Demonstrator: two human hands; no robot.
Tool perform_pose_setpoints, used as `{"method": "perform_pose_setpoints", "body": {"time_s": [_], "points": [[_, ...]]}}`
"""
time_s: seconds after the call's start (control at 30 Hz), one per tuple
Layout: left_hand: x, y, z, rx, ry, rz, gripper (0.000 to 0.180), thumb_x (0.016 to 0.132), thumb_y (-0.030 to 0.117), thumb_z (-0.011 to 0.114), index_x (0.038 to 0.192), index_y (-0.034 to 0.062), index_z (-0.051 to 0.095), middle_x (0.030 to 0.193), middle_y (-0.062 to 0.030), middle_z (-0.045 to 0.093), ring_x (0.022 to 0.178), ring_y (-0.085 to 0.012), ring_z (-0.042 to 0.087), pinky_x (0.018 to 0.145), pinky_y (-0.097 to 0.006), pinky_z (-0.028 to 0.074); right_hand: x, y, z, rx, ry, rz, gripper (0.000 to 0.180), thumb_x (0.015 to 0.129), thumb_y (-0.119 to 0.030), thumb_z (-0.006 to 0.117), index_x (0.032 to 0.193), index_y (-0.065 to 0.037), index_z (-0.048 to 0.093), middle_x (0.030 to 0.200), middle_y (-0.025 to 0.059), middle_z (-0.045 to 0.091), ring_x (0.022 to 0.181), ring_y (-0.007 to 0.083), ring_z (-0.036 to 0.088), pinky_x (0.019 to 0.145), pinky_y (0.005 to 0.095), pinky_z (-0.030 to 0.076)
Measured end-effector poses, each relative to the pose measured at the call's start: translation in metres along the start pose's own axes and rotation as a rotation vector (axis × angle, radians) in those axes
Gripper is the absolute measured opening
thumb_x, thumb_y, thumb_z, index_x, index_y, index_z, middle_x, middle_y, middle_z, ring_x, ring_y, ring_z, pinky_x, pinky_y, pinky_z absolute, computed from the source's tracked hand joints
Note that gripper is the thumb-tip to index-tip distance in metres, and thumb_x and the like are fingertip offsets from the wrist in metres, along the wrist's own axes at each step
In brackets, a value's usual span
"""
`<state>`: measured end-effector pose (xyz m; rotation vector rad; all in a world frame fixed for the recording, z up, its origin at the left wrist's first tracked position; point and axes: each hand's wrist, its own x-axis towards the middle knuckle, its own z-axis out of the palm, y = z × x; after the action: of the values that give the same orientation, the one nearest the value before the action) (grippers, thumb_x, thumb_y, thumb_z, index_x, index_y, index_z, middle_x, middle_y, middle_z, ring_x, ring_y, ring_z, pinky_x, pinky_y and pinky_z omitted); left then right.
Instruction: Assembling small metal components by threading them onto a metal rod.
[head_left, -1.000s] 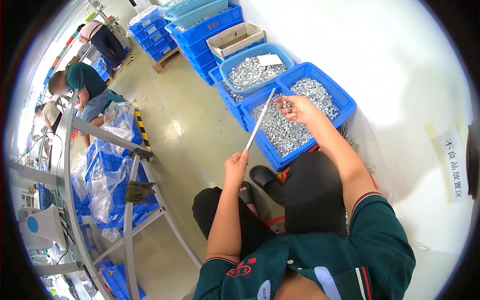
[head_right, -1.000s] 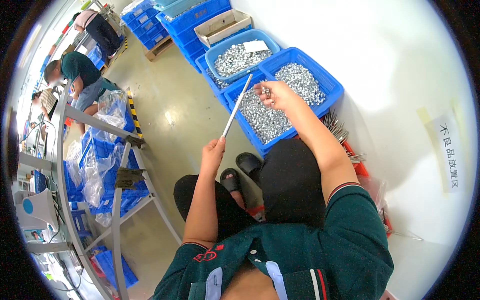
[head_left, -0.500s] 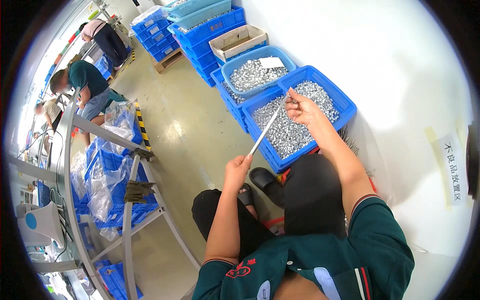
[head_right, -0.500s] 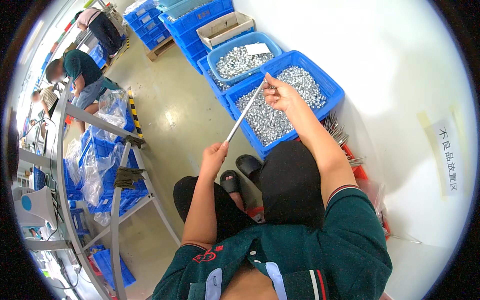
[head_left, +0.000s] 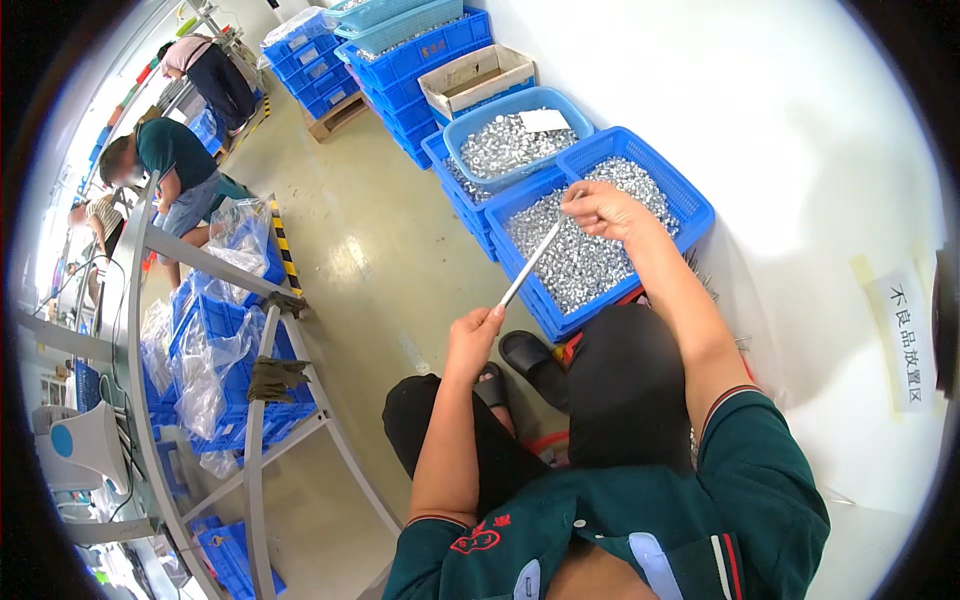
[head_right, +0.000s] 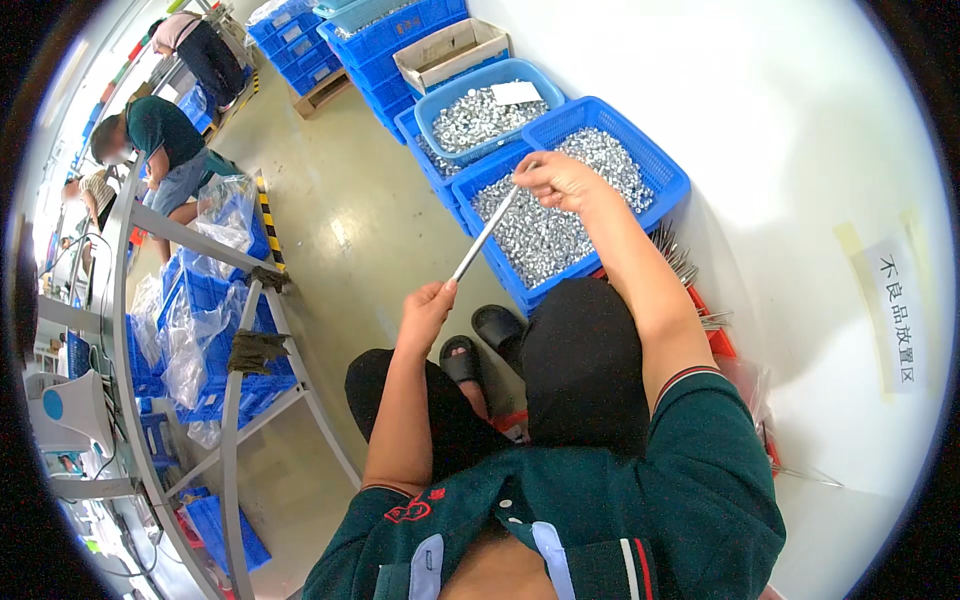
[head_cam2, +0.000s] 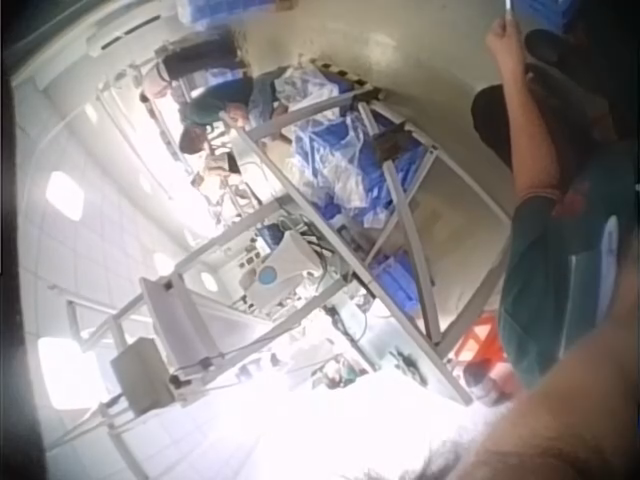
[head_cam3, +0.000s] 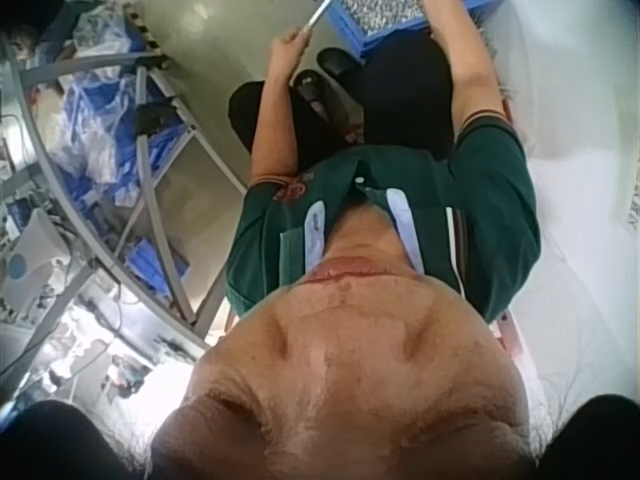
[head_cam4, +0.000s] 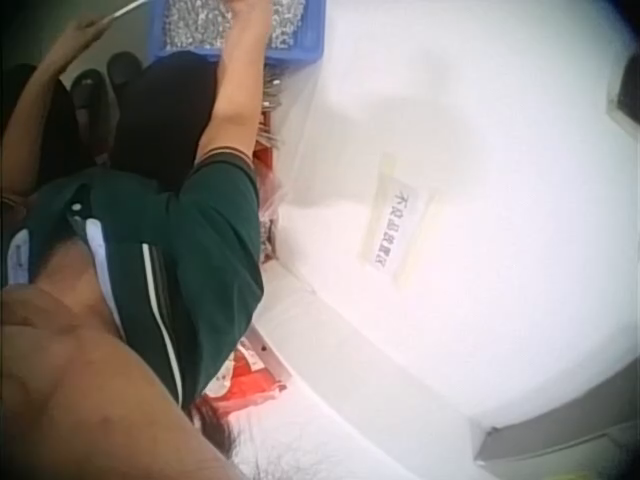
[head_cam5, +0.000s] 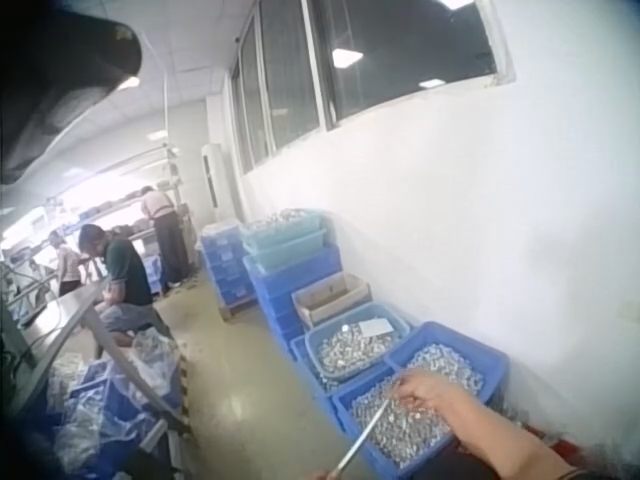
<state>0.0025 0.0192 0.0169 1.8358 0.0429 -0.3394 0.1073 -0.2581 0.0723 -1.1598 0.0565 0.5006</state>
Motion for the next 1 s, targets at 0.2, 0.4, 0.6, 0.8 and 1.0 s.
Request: {"method": "perform_pose_setpoints", "body": {"time_s": [0.2, 0.4, 0.6, 0.8, 1.0], "points": [[0.004, 0.004, 0.005, -0.108, 0.043, -0.044, 0.037, 0.085, 0.035, 0.052, 0.061, 0.0079, 0.046, 0.049, 0.0067, 0.033, 0.041, -0.0028, 0.026, 0.037, -0.021, 0.019, 0.008, 0.016, 0.020, 0.103, -0.103, 0.121, 0.014, 0.080, -0.012, 0.060, 0.088, -0.002, 0.056, 0.065, -0.0013, 0.045, 0.048, 0.0027, 0.034, 0.035, 0.0142, 0.023], [0.001, 0.015, 0.004, -0.368, -0.024, -0.216, 0.034, 0.086, 0.036, 0.050, 0.065, 0.0102, 0.043, 0.047, 0.0079, 0.028, 0.035, -0.0023, 0.022, 0.033, -0.020, 0.015, 0.029, 0.041, -0.027, 0.790, 0.167, 0.238, 0.015, 0.084, -0.015, 0.052, 0.083, 0.000, 0.050, 0.071, 0.0067, 0.046, 0.054, 0.0101, 0.039, 0.037, 0.0159, 0.029], [0.002, 0.013, -0.001, -0.526, -0.110, -0.271, 0.035, 0.086, 0.035, 0.051, 0.063, 0.0099, 0.042, 0.045, 0.0083, 0.027, 0.033, -0.0016, 0.019, 0.032, -0.019, 0.013, 0.042, 0.079, -0.036, 0.476, 0.304, 0.267, 0.014, 0.084, -0.010, 0.050, 0.083, 0.004, 0.050, 0.080, 0.0132, 0.053, 0.074, 0.0271, 0.056, 0.063, 0.0373, 0.053], [0.003, 0.012, 0.000, -0.491, -0.110, -0.249, 0.034, 0.087, 0.034, 0.049, 0.063, 0.0121, 0.039, 0.044, 0.0081, 0.026, 0.033, -0.0019, 0.018, 0.031, -0.020, 0.013, 0.042, 0.068, -0.032, 0.477, 0.262, 0.128, 0.012, 0.083, -0.002, 0.049, 0.092, 0.007, 0.051, 0.087, 0.0144, 0.055, 0.080, 0.0245, 0.057, 0.068, 0.0321, 0.052], [0.001, 0.011, 0.000, -0.437, -0.097, -0.256, 0.033, 0.087, 0.033, 0.050, 0.063, 0.0114, 0.041, 0.045, 0.0083, 0.029, 0.033, -0.0013, 0.019, 0.031, -0.019, 0.013, 0.034, 0.059, -0.036, 0.458, 0.213, 0.114, 0.015, 0.082, -0.002, 0.050, 0.097, 0.002, 0.052, 0.084, 0.0085, 0.058, 0.067, 0.0122, 0.057, 0.051, 0.0195, 0.048]]}}
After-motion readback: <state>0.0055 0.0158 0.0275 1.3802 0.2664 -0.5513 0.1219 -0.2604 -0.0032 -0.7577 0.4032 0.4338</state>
